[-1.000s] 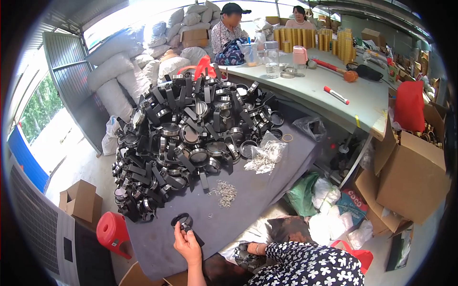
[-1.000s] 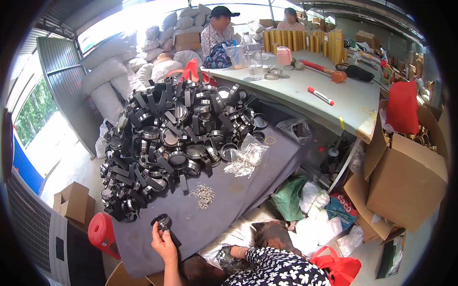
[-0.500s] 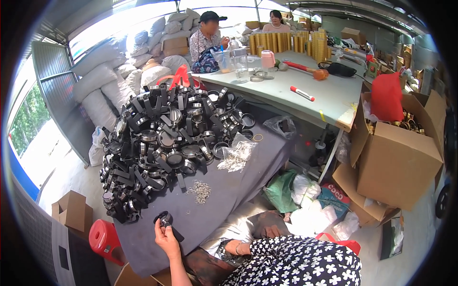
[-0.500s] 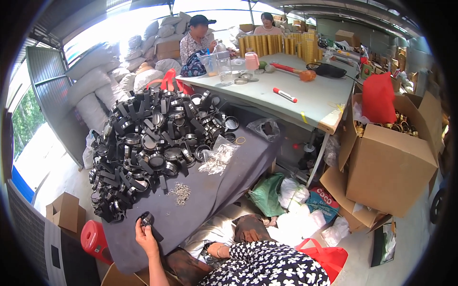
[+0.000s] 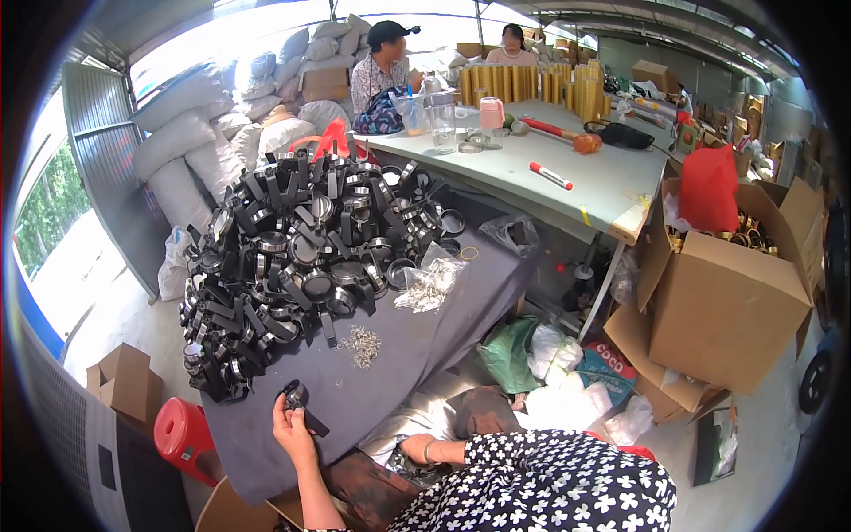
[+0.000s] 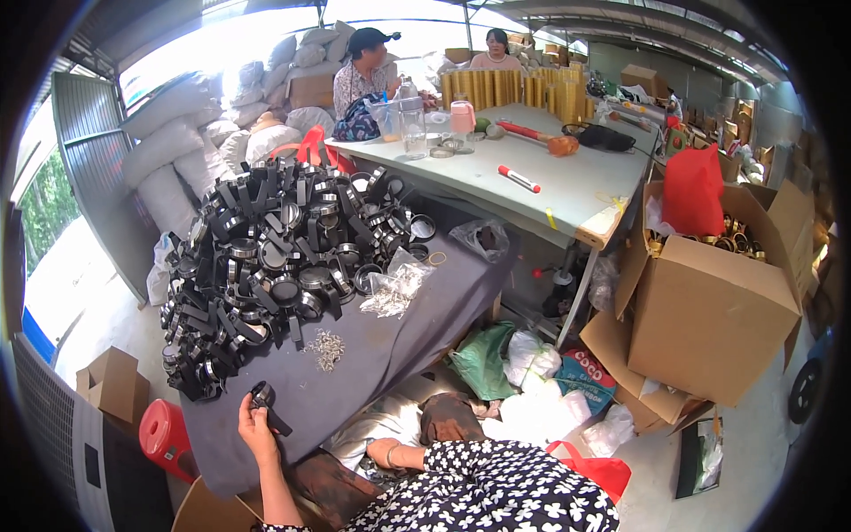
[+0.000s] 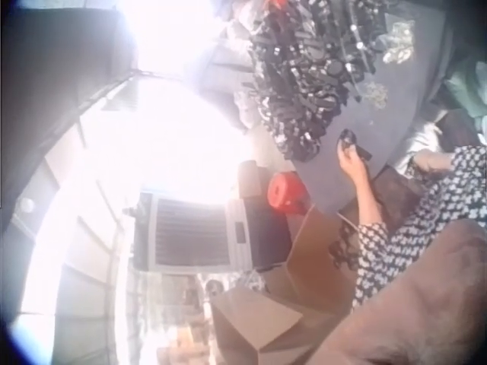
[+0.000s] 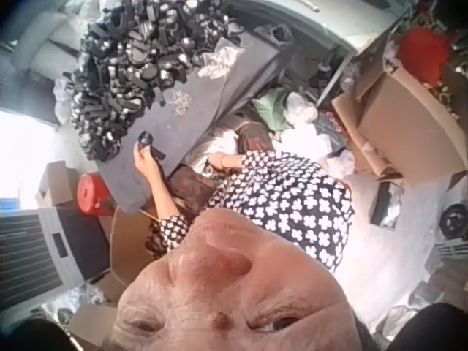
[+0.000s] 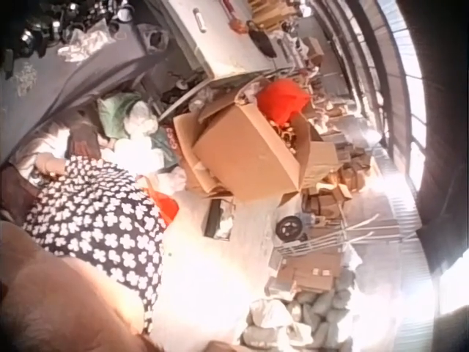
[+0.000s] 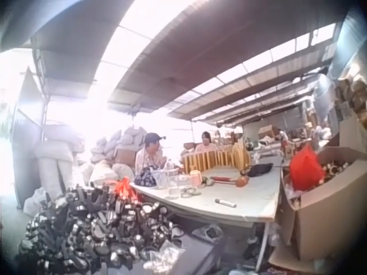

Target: The person assembles mirrors by picking up small metal clips and mirror housings, attaching the clips and mirror inserts onto the mounts by hand, and placing finished mirrors into a box.

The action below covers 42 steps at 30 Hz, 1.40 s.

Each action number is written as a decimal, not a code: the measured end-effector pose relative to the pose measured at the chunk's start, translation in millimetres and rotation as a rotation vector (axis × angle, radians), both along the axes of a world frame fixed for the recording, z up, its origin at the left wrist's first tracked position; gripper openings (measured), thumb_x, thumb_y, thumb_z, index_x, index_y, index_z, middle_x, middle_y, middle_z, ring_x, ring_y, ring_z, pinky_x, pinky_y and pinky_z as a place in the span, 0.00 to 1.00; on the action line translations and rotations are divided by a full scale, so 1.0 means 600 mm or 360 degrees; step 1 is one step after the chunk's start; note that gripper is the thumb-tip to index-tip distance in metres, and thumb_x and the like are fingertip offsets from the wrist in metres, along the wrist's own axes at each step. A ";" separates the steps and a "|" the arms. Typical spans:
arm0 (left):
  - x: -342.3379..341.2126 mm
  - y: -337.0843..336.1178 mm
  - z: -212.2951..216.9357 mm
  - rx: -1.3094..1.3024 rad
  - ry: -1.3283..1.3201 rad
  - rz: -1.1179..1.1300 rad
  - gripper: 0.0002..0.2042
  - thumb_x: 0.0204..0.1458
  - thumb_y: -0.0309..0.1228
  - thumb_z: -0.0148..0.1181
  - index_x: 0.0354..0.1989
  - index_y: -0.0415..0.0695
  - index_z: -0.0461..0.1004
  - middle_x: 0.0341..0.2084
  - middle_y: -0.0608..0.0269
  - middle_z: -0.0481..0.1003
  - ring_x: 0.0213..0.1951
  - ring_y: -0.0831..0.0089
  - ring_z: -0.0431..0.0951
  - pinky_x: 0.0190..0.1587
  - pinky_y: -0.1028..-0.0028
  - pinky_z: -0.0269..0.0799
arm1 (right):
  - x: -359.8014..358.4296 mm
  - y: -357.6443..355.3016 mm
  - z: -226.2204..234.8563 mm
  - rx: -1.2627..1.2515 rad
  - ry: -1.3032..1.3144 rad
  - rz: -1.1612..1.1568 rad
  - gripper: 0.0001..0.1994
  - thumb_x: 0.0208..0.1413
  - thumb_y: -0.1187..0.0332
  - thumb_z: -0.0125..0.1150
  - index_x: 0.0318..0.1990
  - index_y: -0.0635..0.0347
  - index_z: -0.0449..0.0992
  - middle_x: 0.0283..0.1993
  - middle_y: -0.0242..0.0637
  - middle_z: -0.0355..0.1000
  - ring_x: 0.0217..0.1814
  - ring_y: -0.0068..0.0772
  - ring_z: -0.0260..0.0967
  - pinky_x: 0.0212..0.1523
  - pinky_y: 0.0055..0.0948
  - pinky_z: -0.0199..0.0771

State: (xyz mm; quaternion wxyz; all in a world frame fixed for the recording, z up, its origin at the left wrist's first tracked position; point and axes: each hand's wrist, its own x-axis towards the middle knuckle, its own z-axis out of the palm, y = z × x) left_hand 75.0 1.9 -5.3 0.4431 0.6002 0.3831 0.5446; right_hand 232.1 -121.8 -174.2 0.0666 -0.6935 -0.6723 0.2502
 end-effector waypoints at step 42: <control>-0.019 -0.003 0.001 -0.0020 -0.0066 -0.0175 0.15 0.53 0.38 0.48 0.34 0.37 0.75 0.20 0.70 0.69 0.17 0.87 0.61 0.19 0.85 0.58 | 0.020 0.103 0.314 0.0315 0.2729 -0.0561 0.03 0.51 0.76 0.54 0.31 0.61 0.66 0.20 0.29 0.61 0.14 0.15 0.53 0.12 0.14 0.48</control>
